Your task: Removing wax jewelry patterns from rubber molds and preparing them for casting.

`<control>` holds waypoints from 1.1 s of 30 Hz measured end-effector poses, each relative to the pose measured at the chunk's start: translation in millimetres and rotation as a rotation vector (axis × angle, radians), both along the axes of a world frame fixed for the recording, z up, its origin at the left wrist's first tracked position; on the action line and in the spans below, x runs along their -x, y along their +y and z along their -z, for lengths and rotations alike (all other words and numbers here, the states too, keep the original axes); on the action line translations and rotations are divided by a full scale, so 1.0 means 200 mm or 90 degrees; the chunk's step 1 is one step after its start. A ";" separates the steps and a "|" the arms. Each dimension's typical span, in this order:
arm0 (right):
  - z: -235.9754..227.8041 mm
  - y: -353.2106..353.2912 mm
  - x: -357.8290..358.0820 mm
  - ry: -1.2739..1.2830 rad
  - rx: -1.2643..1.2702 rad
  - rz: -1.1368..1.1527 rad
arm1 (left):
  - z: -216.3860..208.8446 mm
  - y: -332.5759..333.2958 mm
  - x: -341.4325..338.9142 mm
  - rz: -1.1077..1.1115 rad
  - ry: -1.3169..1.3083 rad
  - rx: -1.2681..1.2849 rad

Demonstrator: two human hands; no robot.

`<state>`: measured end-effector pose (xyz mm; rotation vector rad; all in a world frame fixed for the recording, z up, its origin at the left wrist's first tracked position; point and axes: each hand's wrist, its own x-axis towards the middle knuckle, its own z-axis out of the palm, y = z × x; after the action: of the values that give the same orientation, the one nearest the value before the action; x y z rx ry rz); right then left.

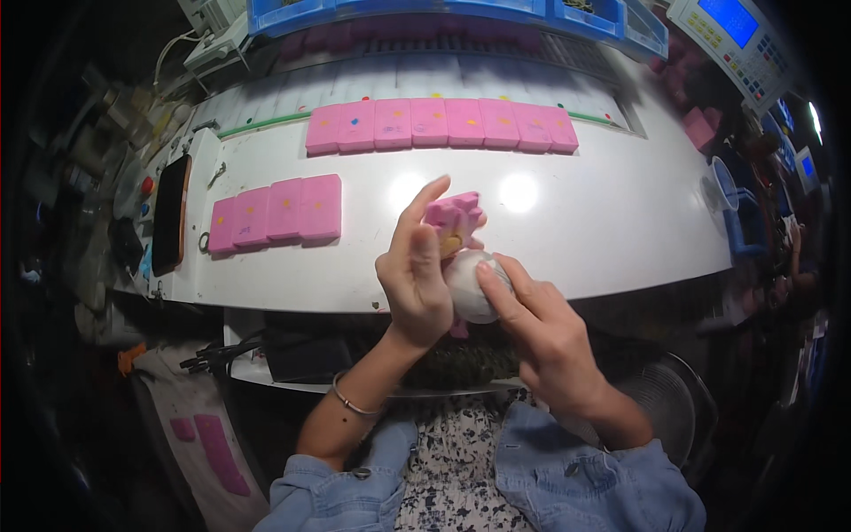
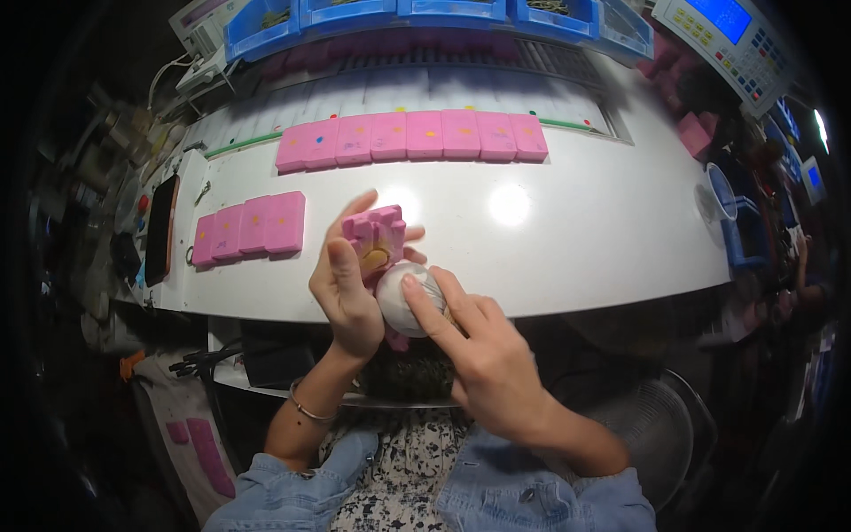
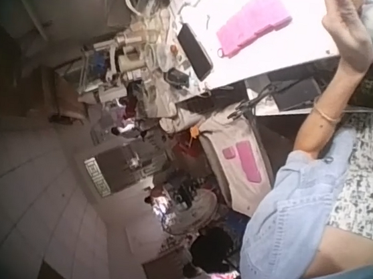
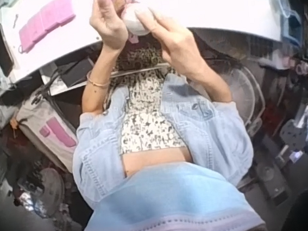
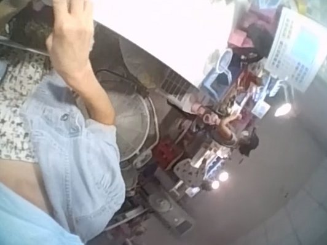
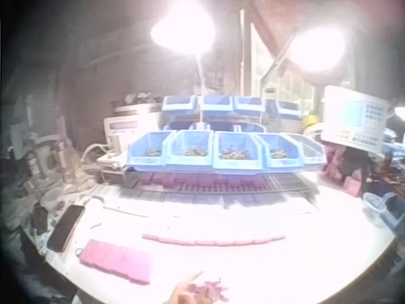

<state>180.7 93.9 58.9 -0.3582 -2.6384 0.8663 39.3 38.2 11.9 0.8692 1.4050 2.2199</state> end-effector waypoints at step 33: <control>0.01 0.12 0.05 0.314 0.350 0.163 | 0.03 -0.09 -0.07 0.194 -0.006 0.153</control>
<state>171.1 117.1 56.4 -0.5219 -1.8352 1.3764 52.7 21.1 5.8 0.9175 1.3945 1.7879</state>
